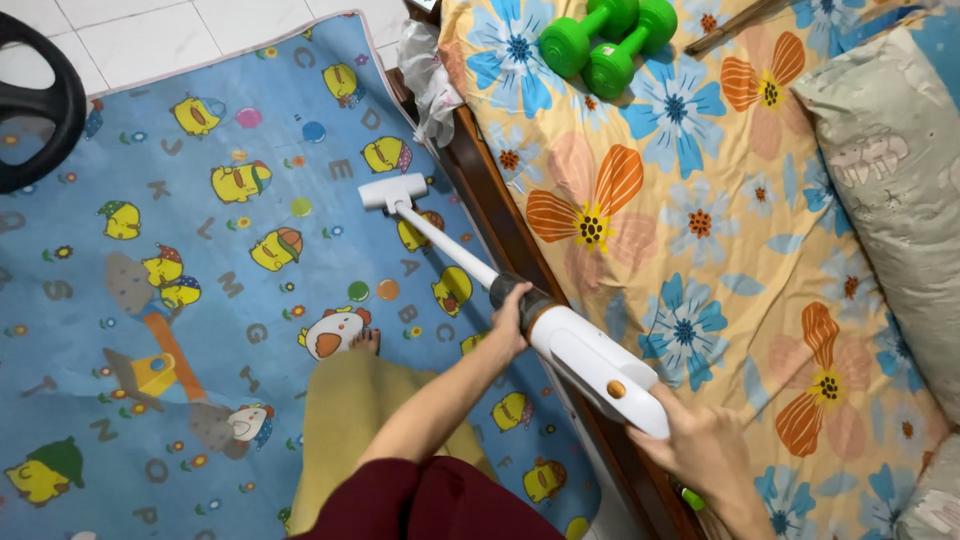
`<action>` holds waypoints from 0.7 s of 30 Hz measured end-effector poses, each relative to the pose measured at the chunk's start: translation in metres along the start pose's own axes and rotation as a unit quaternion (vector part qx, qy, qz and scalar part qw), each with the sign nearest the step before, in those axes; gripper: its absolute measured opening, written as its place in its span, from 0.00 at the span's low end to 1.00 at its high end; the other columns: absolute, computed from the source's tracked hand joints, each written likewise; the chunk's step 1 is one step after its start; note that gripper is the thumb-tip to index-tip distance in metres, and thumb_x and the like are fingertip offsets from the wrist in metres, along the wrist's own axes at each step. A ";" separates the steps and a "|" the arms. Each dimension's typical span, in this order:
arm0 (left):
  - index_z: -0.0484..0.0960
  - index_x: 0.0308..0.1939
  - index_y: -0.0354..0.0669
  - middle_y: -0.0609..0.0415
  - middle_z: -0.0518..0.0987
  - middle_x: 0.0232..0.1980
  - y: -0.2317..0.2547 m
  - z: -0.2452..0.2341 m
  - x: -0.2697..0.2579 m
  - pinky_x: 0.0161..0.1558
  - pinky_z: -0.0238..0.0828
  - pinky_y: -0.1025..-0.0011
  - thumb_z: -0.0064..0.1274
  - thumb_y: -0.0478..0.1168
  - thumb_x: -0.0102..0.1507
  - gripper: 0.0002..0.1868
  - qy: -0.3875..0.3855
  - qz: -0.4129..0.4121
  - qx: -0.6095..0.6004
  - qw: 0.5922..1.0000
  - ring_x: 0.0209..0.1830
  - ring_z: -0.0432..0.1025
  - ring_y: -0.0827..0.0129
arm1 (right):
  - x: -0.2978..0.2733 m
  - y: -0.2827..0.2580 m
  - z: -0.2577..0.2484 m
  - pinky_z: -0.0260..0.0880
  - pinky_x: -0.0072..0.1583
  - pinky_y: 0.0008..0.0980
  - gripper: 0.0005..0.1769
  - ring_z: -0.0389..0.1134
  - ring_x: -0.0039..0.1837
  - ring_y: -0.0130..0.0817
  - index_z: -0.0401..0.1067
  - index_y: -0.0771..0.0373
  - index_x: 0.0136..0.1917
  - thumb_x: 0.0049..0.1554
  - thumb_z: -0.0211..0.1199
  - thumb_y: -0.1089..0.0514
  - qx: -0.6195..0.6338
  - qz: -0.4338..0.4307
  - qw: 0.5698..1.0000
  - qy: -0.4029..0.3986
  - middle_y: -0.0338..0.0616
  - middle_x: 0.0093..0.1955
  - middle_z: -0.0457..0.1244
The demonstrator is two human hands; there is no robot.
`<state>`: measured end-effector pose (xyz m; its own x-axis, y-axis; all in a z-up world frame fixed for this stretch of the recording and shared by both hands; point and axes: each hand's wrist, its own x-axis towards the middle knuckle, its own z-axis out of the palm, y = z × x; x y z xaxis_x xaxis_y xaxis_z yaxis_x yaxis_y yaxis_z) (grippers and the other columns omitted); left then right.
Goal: Vacuuming a patterned floor mat and the surrounding tiled floor in a room.
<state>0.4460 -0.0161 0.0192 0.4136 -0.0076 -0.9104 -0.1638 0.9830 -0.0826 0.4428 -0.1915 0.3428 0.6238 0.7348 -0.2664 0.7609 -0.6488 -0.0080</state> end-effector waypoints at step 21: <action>0.76 0.47 0.34 0.38 0.83 0.38 0.153 -0.050 0.008 0.45 0.82 0.48 0.64 0.53 0.54 0.29 -0.133 -0.100 0.141 0.976 0.33 0.80 0.49 | 0.050 -0.162 0.017 0.70 0.46 0.54 0.31 0.72 0.42 0.58 0.70 0.57 0.59 0.49 0.71 0.40 0.061 0.048 0.992 -0.103 0.57 0.35 0.69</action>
<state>0.3798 0.1250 -0.0212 0.6354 -0.1935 -0.7476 0.1820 0.9783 -0.0985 0.3479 -0.0526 0.3144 0.6327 0.6213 -0.4623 0.6650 -0.7418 -0.0868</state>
